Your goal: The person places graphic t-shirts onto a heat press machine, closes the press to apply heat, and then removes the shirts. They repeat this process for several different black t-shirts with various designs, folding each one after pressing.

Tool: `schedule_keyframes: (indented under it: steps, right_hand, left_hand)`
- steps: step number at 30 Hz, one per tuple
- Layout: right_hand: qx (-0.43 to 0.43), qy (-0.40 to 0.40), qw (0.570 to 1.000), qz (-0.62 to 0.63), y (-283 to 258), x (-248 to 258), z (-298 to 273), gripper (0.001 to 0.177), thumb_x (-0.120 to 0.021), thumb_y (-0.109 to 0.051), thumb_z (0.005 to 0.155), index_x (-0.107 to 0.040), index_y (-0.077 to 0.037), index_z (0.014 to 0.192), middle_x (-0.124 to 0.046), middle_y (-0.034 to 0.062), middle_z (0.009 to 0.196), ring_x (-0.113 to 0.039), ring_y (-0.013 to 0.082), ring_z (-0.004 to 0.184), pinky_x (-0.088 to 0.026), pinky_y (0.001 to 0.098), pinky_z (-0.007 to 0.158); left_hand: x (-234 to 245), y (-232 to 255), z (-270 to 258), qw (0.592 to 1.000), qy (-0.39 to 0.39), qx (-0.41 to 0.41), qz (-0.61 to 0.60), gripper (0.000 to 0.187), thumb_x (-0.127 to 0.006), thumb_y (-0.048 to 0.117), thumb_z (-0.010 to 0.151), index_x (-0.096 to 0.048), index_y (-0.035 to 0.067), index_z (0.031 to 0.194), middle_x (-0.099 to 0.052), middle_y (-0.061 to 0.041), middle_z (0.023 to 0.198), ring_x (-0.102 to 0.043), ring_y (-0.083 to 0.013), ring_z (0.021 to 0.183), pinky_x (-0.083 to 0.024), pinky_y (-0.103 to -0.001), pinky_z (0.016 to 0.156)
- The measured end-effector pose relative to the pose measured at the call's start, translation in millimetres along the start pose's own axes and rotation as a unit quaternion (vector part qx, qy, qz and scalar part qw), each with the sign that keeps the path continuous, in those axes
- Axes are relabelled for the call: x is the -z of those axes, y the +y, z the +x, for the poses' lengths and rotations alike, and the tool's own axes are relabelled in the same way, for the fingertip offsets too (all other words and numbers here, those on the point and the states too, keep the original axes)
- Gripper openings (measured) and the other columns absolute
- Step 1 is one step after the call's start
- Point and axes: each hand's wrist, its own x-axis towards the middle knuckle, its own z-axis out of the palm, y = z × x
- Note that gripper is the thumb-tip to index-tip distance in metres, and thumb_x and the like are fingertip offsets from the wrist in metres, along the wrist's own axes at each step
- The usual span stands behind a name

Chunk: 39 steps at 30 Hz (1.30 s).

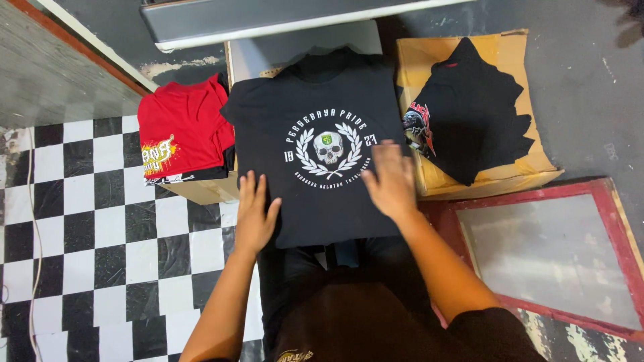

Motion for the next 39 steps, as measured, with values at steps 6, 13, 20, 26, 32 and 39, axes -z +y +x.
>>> schedule_keyframes:
  steps: [6,13,20,26,32,39]
  right_hand:
    - [-0.208,0.086,0.913,0.341,52.8,-16.4,-52.8,0.091,-0.077,-0.036,0.082,-0.033,-0.004,0.155,-0.047,0.0284,0.149,-0.048,0.0396,0.138,-0.041,0.0479,0.112]
    - [-0.113,-0.046,0.949,0.292,44.5,22.3,-83.7,0.124,-0.092,-0.021,0.068,-0.009,-0.007,0.16,-0.033,0.0288,0.156,-0.036,0.0425,0.143,-0.035,0.0494,0.113]
    - [-0.109,-0.11,0.965,0.211,42.7,22.4,-98.2,0.126,-0.091,-0.007,0.062,-0.014,-0.024,0.16,-0.026,0.025,0.158,-0.033,0.0433,0.144,-0.037,0.0463,0.115]
    - [-0.063,0.019,0.975,0.212,49.6,9.0,-126.2,0.084,-0.088,-0.009,0.068,-0.051,-0.016,0.143,-0.037,0.0214,0.158,-0.044,0.0422,0.141,-0.046,0.0447,0.108]
    - [-0.099,0.08,0.968,0.216,46.0,9.0,-125.1,0.07,-0.086,-0.013,0.068,-0.062,-0.014,0.134,-0.05,0.0189,0.151,-0.056,0.0389,0.131,-0.051,0.042,0.1]
    - [-0.089,0.103,0.965,0.224,49.0,19.4,-77.9,0.072,-0.088,-0.014,0.068,-0.064,-0.013,0.136,-0.051,0.0222,0.151,-0.053,0.0408,0.136,-0.045,0.0452,0.109]
  left_hand:
    - [12.3,-6.2,-50.8,0.952,-0.002,0.2,-0.233,0.088,-0.082,0.014,0.082,-0.036,0.01,0.157,-0.046,-0.02,0.147,-0.051,-0.0353,0.136,-0.046,-0.042,0.11]
    - [40.9,10.4,-56.1,0.962,-0.089,0.172,-0.192,0.12,-0.094,0.012,0.058,-0.028,0.01,0.158,-0.045,-0.017,0.144,-0.05,-0.0347,0.131,-0.045,-0.041,0.108]
    - [42.2,17.6,-70.7,0.97,-0.072,0.165,-0.161,0.107,-0.092,0.008,0.061,-0.038,0.011,0.154,-0.038,-0.017,0.153,-0.047,-0.037,0.136,-0.047,-0.042,0.108]
    - [47.3,21.4,-83.1,0.982,-0.026,0.124,-0.141,0.077,-0.09,0.009,0.068,-0.058,0.009,0.138,-0.04,-0.019,0.158,-0.05,-0.0393,0.137,-0.052,-0.043,0.103]
    - [50.8,23.9,-76.3,0.975,0.004,0.159,-0.158,0.073,-0.089,0.009,0.066,-0.062,0.004,0.133,-0.052,-0.017,0.151,-0.058,-0.0364,0.132,-0.052,-0.042,0.103]
    - [44.1,8.9,-39.3,0.975,0.041,0.14,-0.17,0.071,-0.092,0.012,0.064,-0.065,0.003,0.13,-0.058,-0.019,0.146,-0.061,-0.0364,0.128,-0.051,-0.042,0.104]
